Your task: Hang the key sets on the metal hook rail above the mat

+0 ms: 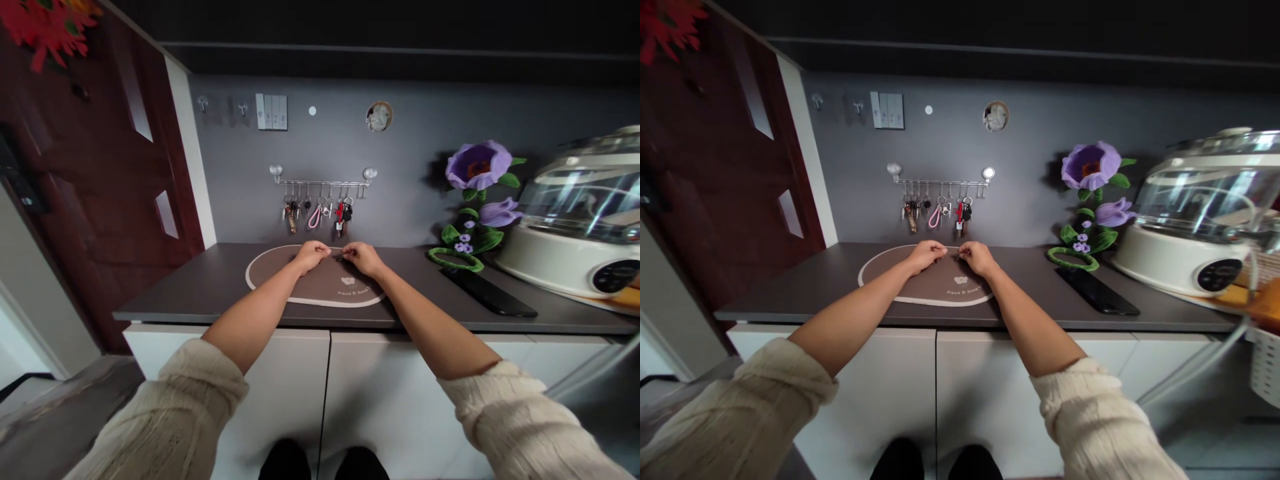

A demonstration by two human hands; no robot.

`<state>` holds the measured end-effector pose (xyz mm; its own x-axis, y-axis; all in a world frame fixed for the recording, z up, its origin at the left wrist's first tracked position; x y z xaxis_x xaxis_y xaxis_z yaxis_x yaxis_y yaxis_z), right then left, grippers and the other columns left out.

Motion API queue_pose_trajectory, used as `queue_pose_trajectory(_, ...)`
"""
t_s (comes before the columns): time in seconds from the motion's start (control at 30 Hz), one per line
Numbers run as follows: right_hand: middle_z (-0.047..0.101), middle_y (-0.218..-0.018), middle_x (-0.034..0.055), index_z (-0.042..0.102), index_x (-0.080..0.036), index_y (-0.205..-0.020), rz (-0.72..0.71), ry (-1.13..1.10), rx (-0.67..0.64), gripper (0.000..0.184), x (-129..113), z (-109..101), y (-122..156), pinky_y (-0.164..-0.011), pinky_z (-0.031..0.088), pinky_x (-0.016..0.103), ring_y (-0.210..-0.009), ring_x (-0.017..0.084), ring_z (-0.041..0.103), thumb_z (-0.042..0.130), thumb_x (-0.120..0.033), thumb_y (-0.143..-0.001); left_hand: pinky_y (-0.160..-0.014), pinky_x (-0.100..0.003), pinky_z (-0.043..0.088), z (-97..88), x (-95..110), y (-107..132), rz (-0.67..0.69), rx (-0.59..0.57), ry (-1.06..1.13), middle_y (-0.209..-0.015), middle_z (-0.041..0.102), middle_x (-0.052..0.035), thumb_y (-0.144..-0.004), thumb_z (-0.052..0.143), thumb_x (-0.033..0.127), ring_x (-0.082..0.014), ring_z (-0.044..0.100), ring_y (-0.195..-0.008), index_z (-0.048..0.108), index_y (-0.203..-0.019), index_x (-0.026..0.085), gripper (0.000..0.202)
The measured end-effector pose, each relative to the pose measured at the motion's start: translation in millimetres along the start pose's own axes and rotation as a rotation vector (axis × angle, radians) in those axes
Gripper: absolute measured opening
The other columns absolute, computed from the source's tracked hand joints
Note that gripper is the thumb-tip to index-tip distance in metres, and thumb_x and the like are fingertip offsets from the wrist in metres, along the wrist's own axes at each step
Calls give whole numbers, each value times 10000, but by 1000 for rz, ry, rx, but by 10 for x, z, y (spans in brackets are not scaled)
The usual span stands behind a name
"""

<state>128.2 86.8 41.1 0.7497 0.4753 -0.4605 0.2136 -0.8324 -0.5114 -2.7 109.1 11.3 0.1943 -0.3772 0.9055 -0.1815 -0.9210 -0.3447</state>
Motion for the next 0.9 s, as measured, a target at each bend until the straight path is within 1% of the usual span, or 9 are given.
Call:
queue_pose_trajectory(0.2, 621, -774, 24, 666, -206, -800, -160, 229, -98, 202, -135, 148, -1, -731, 365, 231, -749, 141, 514, 563, -121, -648, -548, -224, 339, -19, -4, -2, 15, 11, -15, -533, 522, 14, -639, 586, 187, -77, 428, -503, 596, -673, 115, 80)
queue_pose_trajectory(0.4, 620, -813, 49, 659, -181, -826, -190, 329, -92, 239, -147, 199, -15, -743, 351, 242, -751, 148, 517, 529, -94, -646, -546, -226, 331, -13, 4, 2, 10, 3, -21, -522, 508, 15, -625, 601, 195, -77, 419, -500, 597, -658, 111, 91)
queue_pose_trajectory(0.57, 633, -786, 50, 652, -172, -759, -145, 303, -76, 166, -134, 175, -27, -704, 359, 229, -729, 144, 536, 544, -111, -649, -528, -216, 327, -14, 23, 9, 16, -3, -36, -517, 493, 21, -641, 575, 170, -69, 414, -491, 591, -671, 104, 75)
queue_pose_trajectory(0.7, 646, -784, 42, 646, -176, -799, -72, 264, -39, 151, -117, 86, -23, -663, 372, 221, -709, 136, 552, 537, -180, -695, -514, -204, 329, -6, 36, 15, 23, -16, -65, -532, 496, 24, -650, 565, 172, -65, 416, -497, 594, -702, 107, 88)
queue_pose_trajectory(0.8, 646, -746, 33, 643, -172, -789, -29, 187, -4, 138, -112, 9, -16, -637, 377, 214, -671, 123, 551, 545, -221, -705, -509, -201, 328, -10, 33, 20, 12, -12, -79, -542, 501, 23, -657, 561, 175, -62, 417, -496, 593, -721, 108, 98)
queue_pose_trajectory(0.9, 636, -685, 20, 640, -162, -749, 21, 54, 2, 116, -80, -20, -16, -602, 377, 206, -611, 104, 537, 564, -231, -693, -509, -199, 330, -8, 43, 23, 12, -11, -78, -554, 506, 20, -664, 558, 175, -60, 421, -498, 591, -738, 106, 106)
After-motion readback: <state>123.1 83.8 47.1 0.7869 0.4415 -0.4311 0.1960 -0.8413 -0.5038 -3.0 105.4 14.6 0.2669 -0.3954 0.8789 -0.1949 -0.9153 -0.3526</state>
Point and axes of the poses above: each hand's wrist, its own y-axis away from the middle knuckle, its own z-axis out of the palm, x = y × z, the point moved 10 cm from there along -y, towards the middle knuckle
